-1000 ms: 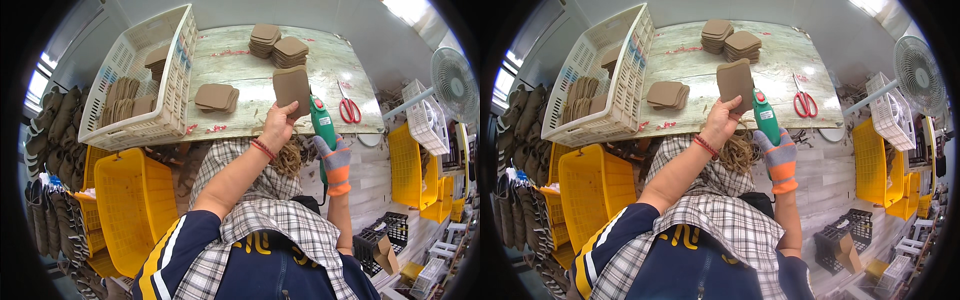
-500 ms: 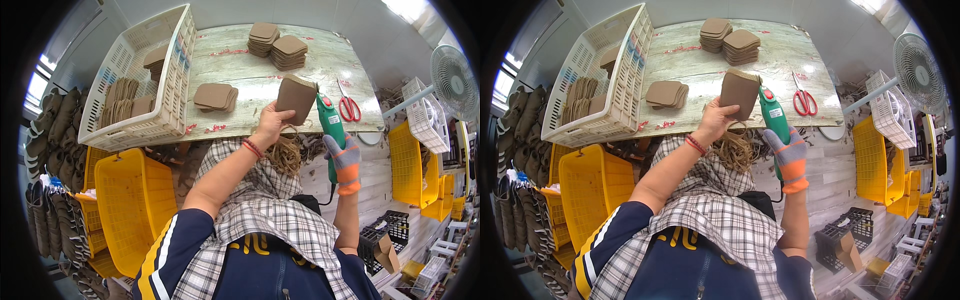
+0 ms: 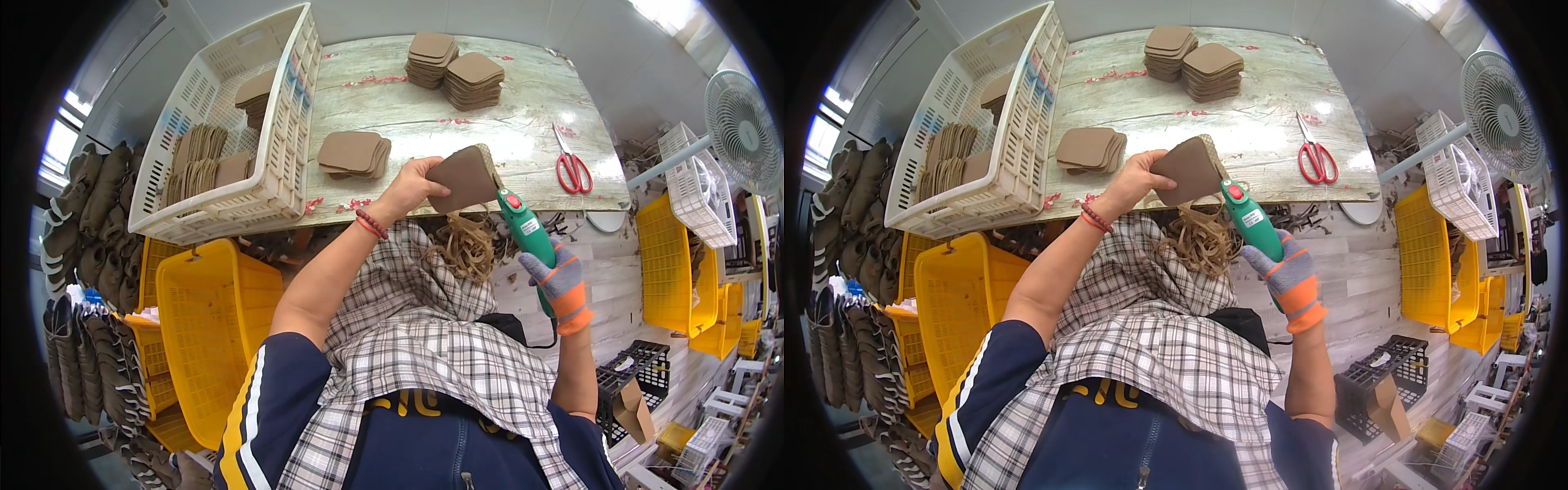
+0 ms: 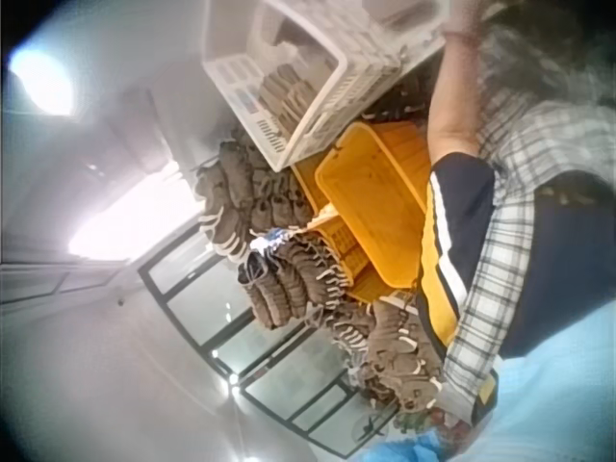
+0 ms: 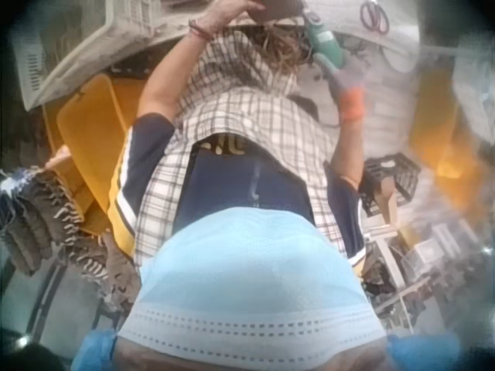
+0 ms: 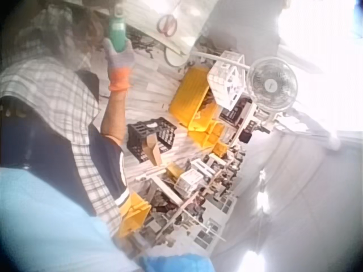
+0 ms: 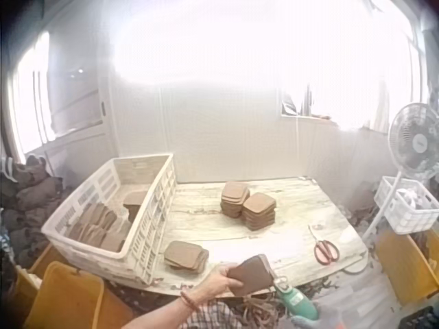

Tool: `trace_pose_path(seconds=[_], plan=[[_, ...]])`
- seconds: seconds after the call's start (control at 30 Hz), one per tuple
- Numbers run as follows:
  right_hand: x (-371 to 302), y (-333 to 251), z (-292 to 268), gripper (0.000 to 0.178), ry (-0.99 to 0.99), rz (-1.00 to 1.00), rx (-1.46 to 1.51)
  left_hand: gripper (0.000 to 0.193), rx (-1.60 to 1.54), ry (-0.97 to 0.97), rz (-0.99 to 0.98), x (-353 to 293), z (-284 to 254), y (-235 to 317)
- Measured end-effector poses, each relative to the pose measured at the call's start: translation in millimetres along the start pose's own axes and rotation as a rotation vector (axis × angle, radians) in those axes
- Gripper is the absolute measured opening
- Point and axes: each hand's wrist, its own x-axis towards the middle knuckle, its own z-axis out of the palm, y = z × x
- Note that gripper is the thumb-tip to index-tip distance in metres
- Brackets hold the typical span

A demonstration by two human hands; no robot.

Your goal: The person uses a rotary tool to trim the edges of stacked square cardboard pieces. They repeatedly pick up a piece, run the tool along its perimeter, and place the trimmed piece into a white basket. The workspace includes a table with stacks of cardboard, a pair of scissors, and a fan.

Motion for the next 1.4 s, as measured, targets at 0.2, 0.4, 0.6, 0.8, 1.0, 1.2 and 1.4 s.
trace_pose_path(seconds=[0.2, 0.4, 0.6, 0.8, 1.0, 1.2, 1.4], plan=[[2.0, 5.1, 10.1, 0.044, 0.02, -0.001, 0.003, 0.045, -0.057, -0.055, -0.152, -9.6, -0.1, -10.9], [9.6, 6.7, 16.7, 0.041, 0.013, 0.001, 0.052, 0.039, -0.081, -0.094, -0.258, -17.3, 5.0, -10.1], [10.3, 2.4, 14.8, 0.039, -0.031, 0.03, 0.154, 0.042, 0.106, -0.184, -0.189, -16.5, -6.3, -0.5], [8.1, 2.6, 9.0, 0.036, -0.084, 0.062, 0.169, 0.019, 0.256, 0.01, -0.016, -14.3, -20.2, 5.8], [6.2, 3.7, 9.5, 0.036, -0.11, 0.086, 0.207, 0.015, -0.232, 0.12, -0.066, -19.0, -23.6, 2.7], [3.7, 1.3, 13.7, 0.037, -0.12, 0.08, 0.213, 0.013, -0.356, 0.132, -0.066, -18.0, -25.9, -3.4], [2.7, 5.4, 14.9, 0.038, -0.11, 0.093, 0.195, 0.014, -0.297, 0.115, -0.035, -18.8, -23.4, -2.3]])
